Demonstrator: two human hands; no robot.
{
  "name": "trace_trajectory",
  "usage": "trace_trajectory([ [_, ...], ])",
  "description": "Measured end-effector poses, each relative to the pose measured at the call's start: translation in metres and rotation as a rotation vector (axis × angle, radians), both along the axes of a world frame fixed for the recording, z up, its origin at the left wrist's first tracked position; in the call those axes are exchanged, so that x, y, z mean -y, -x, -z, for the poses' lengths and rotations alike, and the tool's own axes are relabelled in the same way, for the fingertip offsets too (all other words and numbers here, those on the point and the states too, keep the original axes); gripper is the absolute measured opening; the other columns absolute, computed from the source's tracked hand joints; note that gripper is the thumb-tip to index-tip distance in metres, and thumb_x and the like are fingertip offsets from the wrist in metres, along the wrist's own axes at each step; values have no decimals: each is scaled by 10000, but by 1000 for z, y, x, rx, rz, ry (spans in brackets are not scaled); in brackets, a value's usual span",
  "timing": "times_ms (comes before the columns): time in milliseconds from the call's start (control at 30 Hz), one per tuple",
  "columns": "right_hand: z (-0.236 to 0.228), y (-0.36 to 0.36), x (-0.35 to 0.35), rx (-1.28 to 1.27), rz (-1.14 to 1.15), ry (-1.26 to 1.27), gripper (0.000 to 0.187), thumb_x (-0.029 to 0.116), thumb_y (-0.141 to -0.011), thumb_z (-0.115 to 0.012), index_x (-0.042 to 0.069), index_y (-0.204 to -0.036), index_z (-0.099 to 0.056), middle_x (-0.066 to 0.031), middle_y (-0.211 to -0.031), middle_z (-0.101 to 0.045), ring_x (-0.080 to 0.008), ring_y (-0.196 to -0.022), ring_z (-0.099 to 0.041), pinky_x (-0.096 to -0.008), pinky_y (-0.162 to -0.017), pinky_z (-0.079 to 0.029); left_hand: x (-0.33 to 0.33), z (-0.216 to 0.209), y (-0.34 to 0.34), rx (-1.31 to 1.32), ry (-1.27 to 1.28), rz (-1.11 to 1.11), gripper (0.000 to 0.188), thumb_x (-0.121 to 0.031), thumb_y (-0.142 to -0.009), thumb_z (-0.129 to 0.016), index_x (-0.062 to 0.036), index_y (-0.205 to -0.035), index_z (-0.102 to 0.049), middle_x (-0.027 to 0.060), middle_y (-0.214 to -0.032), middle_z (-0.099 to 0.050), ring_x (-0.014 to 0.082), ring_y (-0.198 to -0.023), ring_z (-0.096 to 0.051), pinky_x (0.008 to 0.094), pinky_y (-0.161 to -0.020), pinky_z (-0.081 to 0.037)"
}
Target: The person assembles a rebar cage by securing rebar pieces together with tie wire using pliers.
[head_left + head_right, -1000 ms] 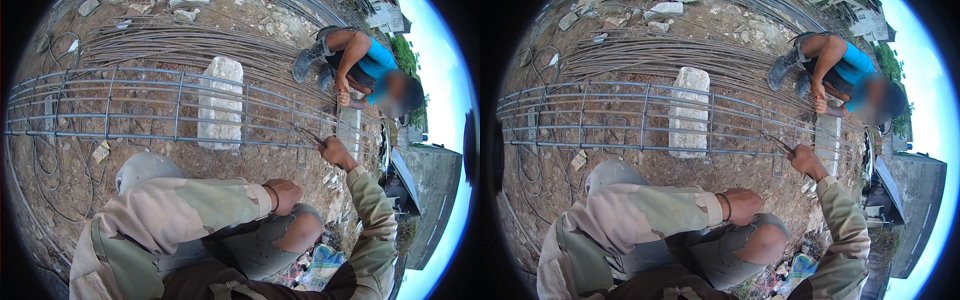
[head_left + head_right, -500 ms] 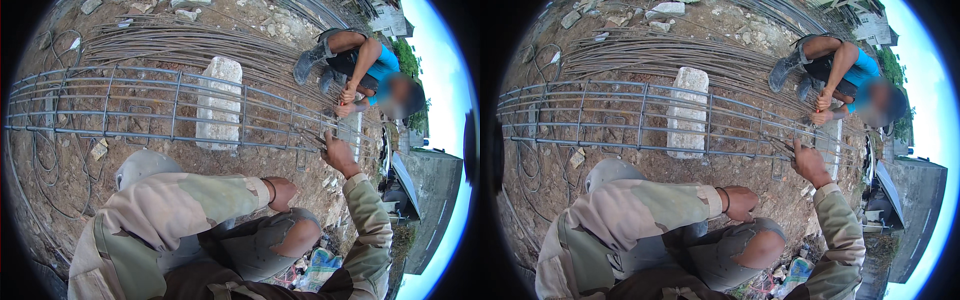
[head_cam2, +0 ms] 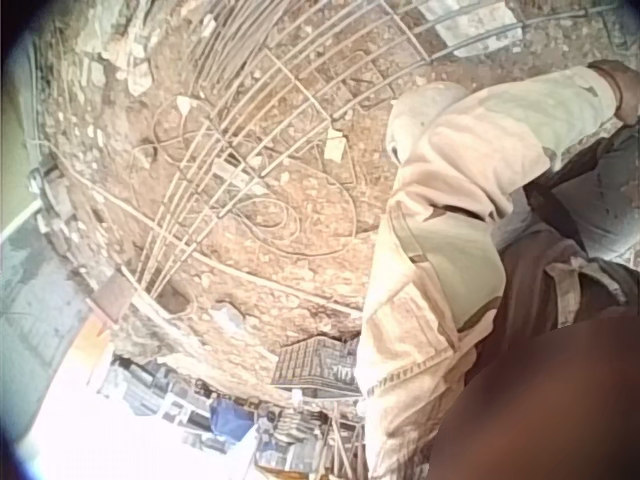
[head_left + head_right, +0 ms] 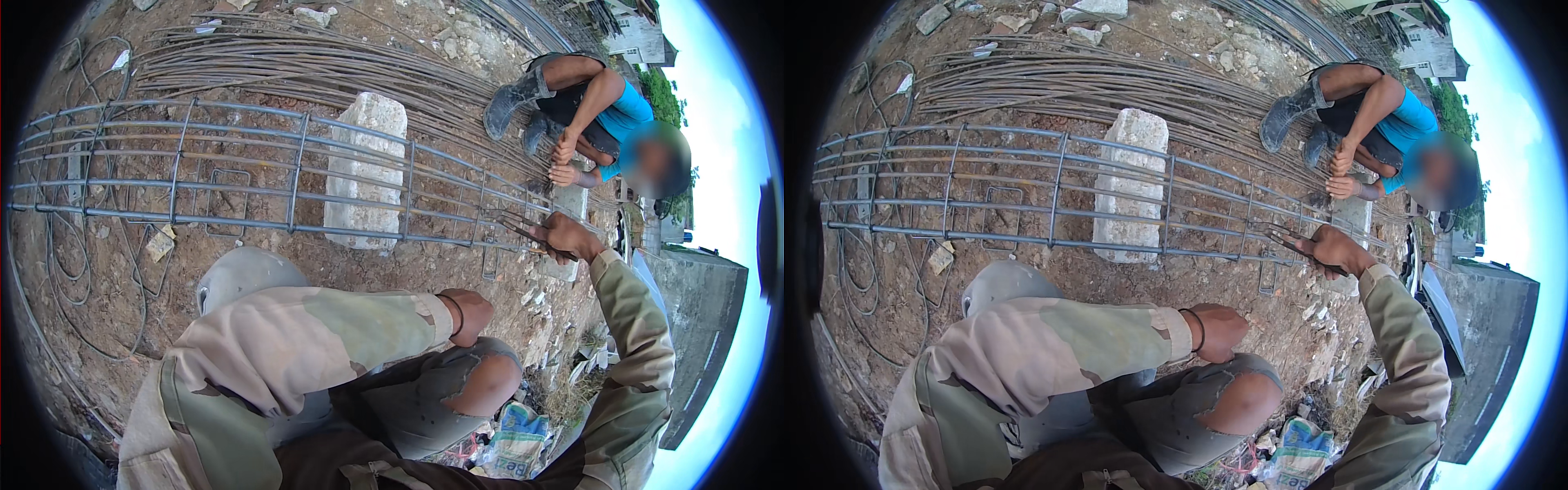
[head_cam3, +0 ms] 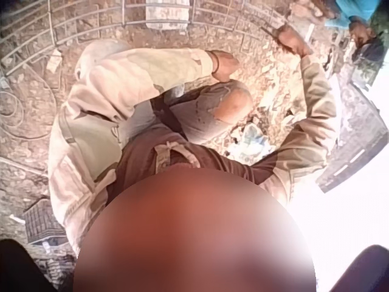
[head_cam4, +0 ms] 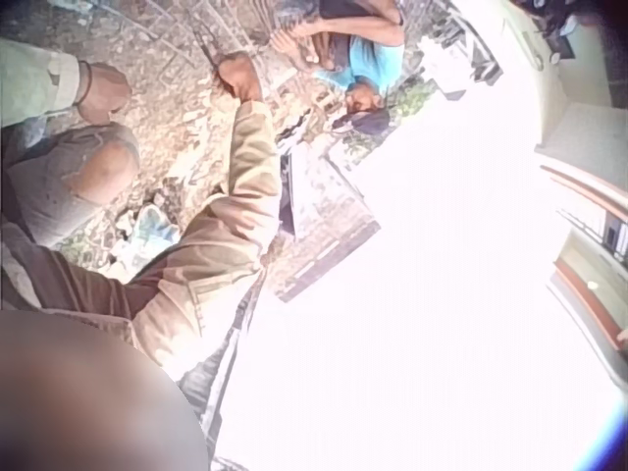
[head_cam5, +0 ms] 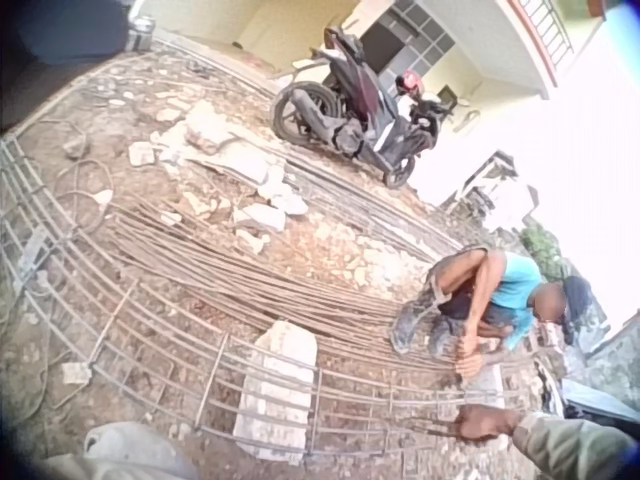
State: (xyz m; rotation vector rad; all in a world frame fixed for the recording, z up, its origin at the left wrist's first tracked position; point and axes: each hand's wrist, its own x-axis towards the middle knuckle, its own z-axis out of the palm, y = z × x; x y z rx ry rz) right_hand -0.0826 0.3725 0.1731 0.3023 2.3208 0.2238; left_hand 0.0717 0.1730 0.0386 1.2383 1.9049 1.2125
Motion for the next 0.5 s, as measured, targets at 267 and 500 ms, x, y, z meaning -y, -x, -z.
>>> trace_trajectory([
  [267,-2,-18,-8,-284,-1389,-373,394,275,-889,-699,-50,-1096,-615,-146,-925,-693,-320,-814,-700,-439,-665,-549,-1,5,4,-13,6,9,258,-141,-771,-708,51,-937,-750,258,-987,-737,408,-987,-720,477,-854,-580],
  [500,3,-11,-32,-141,-1321,-453,302,241,-952,-614,-46,-960,-706,-165,-857,-703,-295,-816,-707,-446,-654,-539,-6,-3,2,11,8,13,252,-117,-756,-696,51,-937,-748,259,-991,-736,412,-993,-717,484,-853,-578],
])
